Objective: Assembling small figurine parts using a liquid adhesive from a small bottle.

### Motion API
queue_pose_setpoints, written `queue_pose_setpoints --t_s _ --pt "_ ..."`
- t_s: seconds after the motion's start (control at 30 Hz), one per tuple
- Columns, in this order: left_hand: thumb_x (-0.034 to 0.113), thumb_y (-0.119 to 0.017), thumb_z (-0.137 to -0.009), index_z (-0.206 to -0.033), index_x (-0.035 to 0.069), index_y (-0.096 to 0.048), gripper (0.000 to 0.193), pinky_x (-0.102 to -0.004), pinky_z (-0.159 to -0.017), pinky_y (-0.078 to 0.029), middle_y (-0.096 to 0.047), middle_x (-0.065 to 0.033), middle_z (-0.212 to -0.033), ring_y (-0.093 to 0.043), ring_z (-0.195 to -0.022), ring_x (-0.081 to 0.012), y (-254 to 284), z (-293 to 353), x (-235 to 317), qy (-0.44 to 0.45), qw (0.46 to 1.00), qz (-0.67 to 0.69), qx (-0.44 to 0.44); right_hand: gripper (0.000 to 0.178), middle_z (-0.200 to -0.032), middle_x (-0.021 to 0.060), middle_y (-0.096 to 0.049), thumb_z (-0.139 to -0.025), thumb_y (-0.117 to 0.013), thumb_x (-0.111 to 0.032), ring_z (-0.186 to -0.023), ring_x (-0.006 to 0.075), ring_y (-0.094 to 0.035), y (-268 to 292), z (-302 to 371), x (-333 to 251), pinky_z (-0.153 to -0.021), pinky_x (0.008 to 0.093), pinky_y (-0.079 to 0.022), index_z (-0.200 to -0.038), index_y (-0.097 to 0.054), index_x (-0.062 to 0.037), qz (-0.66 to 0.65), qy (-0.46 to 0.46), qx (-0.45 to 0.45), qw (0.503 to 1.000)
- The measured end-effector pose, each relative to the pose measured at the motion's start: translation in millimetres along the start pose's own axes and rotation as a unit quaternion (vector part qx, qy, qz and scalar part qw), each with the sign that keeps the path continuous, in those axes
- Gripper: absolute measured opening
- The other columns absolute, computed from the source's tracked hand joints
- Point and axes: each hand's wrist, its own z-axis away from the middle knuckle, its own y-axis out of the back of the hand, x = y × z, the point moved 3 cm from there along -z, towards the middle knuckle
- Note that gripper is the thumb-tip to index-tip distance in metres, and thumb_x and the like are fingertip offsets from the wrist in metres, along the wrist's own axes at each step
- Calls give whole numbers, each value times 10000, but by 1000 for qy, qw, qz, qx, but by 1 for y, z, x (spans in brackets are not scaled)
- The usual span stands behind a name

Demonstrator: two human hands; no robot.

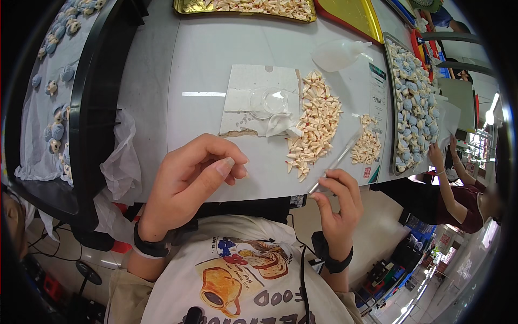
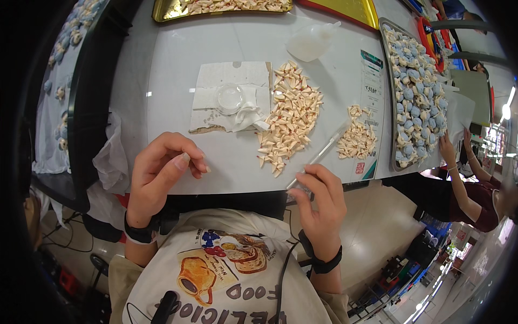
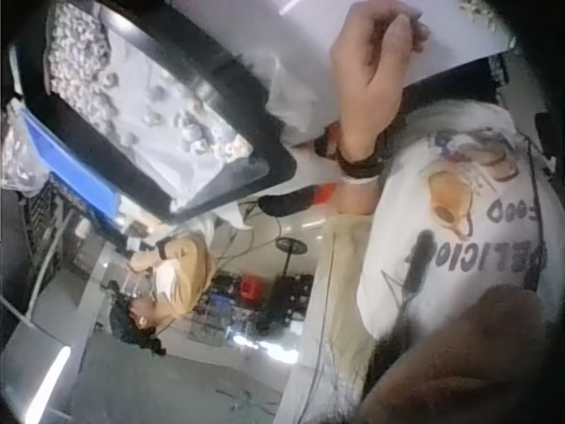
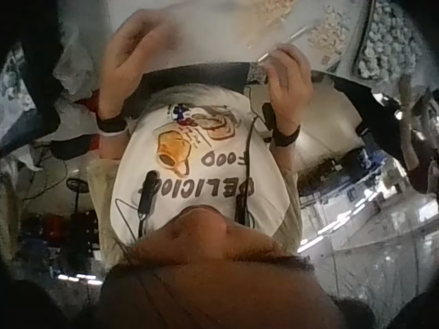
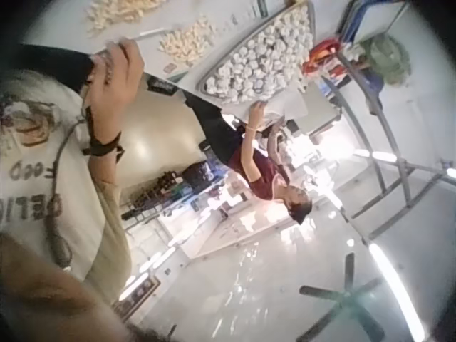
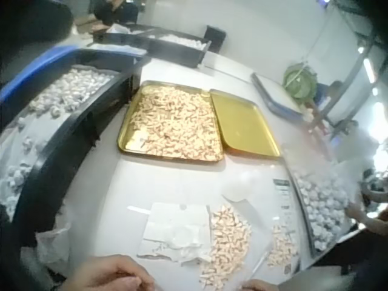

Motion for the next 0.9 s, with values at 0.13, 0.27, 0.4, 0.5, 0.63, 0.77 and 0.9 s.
queue_pose_setpoints --t_s 0.13,0.27,0.4,0.5,0.63,0.77,0.9 --pt "116 -484 -942 -1011 -24 -564 176 -274 -724 -498 -614 -101 -895 -605 -815 -148 -1 -1 0 -9 1000 5 -4 264 -1031 113 -597 -707 -696 72 -875 238 -596 -2 7 0 -725 301 -497 -953 -680 -22 -20 2 -15 1000" --pt "121 -486 -943 -1010 -23 -564 176 -271 -725 -497 -614 -100 -893 -605 -814 -147 -1 0 0 -12 1000 -2 1 271 -1016 109 -588 -697 -698 80 -834 224 -591 -5 4 0 -689 299 -494 -945 -684 -29 -39 1 -31 999" --pt "121 -485 -944 -1009 -22 -565 176 -268 -725 -496 -616 -99 -891 -606 -811 -146 0 -1 -1 -15 1000 -4 -2 274 -998 106 -586 -689 -716 61 -816 222 -589 -7 2 -2 -676 307 -493 -943 -685 -35 -45 17 -46 998" --pt "124 -486 -944 -1008 -22 -565 177 -268 -723 -496 -615 -98 -890 -606 -809 -146 -2 -1 -1 -16 1000 -3 0 277 -987 102 -589 -681 -725 52 -814 224 -591 -9 3 -4 -676 307 -494 -940 -687 -39 -46 29 -46 997" --pt "135 -493 -946 -1006 -22 -565 183 -269 -722 -497 -614 -98 -887 -606 -806 -147 -1 0 -1 -14 1000 -2 8 288 -964 97 -601 -665 -733 49 -802 229 -595 -16 2 -14 -668 311 -494 -937 -686 -33 -53 58 -35 996" --pt "141 -496 -946 -1004 -23 -565 187 -271 -723 -496 -614 -98 -887 -606 -807 -149 -1 -1 0 -14 1000 -7 4 282 -937 99 -604 -665 -730 46 -783 241 -597 -27 -6 -26 -653 321 -489 -936 -678 -11 -37 116 -22 992" --pt "145 -497 -946 -1002 -24 -564 190 -272 -726 -495 -613 -99 -887 -606 -806 -149 -1 0 0 -7 1000 1 8 270 -916 103 -600 -672 -715 48 -764 256 -596 -38 -14 -37 -636 331 -482 -935 -668 8 -30 145 -14 989"
